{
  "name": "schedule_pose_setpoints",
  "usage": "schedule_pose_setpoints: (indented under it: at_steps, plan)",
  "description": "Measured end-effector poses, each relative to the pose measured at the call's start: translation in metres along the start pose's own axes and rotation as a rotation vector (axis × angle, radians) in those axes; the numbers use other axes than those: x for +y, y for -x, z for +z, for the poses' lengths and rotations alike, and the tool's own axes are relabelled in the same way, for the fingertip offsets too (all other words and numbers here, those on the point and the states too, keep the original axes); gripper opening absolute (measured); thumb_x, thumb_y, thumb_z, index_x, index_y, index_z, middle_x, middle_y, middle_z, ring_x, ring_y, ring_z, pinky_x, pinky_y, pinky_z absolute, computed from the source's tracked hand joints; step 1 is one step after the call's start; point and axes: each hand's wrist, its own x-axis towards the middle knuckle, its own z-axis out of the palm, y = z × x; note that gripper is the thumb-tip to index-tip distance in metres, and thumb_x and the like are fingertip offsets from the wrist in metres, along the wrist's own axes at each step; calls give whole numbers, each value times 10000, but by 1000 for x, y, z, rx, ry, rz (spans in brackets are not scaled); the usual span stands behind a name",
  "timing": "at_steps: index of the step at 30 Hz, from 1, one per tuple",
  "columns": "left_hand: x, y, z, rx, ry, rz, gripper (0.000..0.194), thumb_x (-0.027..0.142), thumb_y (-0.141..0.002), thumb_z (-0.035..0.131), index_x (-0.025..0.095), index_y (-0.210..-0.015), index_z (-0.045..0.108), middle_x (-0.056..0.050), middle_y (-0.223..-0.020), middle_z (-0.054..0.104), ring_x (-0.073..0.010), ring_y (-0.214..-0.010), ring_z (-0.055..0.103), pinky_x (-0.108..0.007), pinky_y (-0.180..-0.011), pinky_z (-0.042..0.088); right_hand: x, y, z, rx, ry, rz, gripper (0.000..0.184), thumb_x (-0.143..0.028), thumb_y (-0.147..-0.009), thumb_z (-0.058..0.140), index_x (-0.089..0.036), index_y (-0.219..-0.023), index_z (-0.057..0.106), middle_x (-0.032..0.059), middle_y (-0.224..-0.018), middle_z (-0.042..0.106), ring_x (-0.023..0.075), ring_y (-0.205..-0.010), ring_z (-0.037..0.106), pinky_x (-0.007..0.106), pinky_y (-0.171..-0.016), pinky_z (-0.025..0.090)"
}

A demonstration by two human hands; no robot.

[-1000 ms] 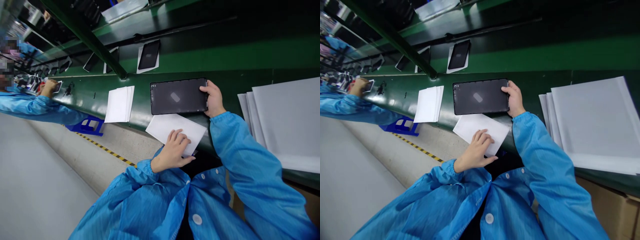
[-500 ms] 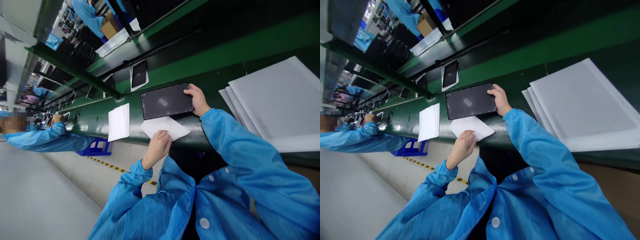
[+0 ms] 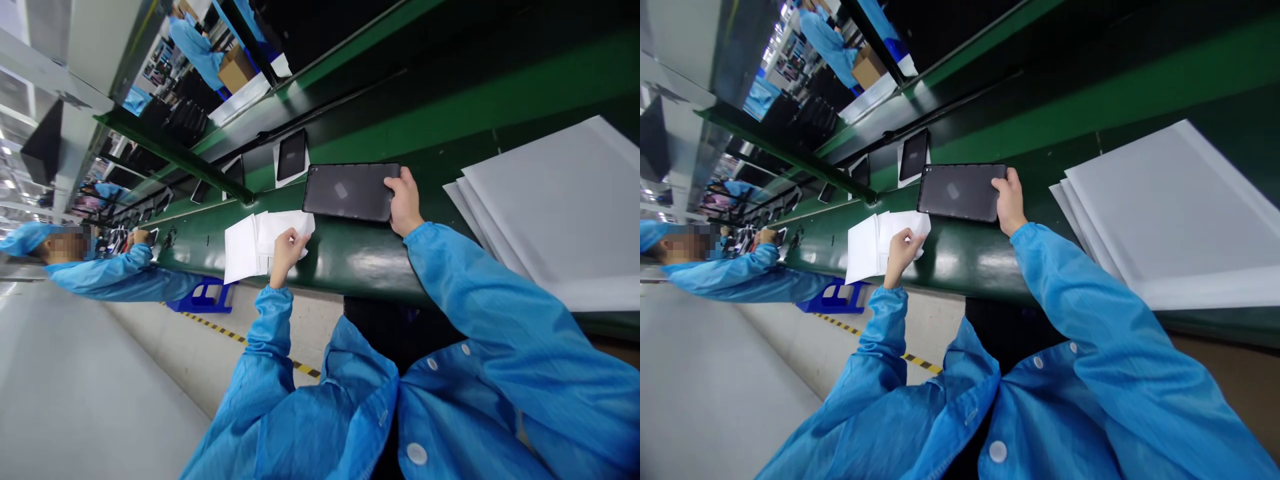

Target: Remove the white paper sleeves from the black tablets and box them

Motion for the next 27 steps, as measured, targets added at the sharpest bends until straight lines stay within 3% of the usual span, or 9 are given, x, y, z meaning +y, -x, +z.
schedule_pose_setpoints:
  at_steps: [5,11,14,20,24,27]
  plan:
    - [3,-11,5,-88,156,-26,487,507,-1001,586,229,-646,402,63,-542,386,-114,-477,469,-244,-497,355,0,1,1,32,35,-32,301,-563,-877,645,-297,-935,517,40,-992,669,283,-1106,656,420,-896,583]
    - [6,-19,2,-199,232,-72,362,380,-980,613,216,-696,461,52,-606,512,-135,-518,608,-252,-563,464,-1,6,3,-4,54,-60,276,-513,-864,651,-294,-935,497,36,-969,646,272,-1047,634,420,-906,555]
    - [11,-22,1,-164,135,-40,366,320,-1002,570,226,-674,438,53,-549,494,-136,-498,563,-262,-581,429,-3,9,5,-30,70,-87,249,-478,-856,643,-290,-927,496,27,-916,632,259,-962,637,424,-877,556]
    - [21,-32,3,96,-60,129,454,286,-998,599,236,-609,371,40,-561,422,-143,-602,443,-288,-641,333,-13,16,11,-147,73,-50,255,-421,-799,717,-286,-883,518,-7,-755,618,225,-728,622,410,-718,575]
    - [33,-35,7,51,-89,169,450,326,-1001,607,235,-620,385,36,-557,437,-146,-591,427,-298,-631,316,-19,19,12,-223,42,35,270,-385,-767,740,-282,-851,505,-13,-711,626,209,-638,600,370,-596,536]
    - [50,-30,17,-31,-69,249,435,372,-1008,603,231,-638,423,36,-551,454,-145,-576,434,-297,-621,323,-23,22,15,-249,28,65,287,-387,-763,753,-281,-860,505,-19,-713,632,209,-653,611,352,-593,536]
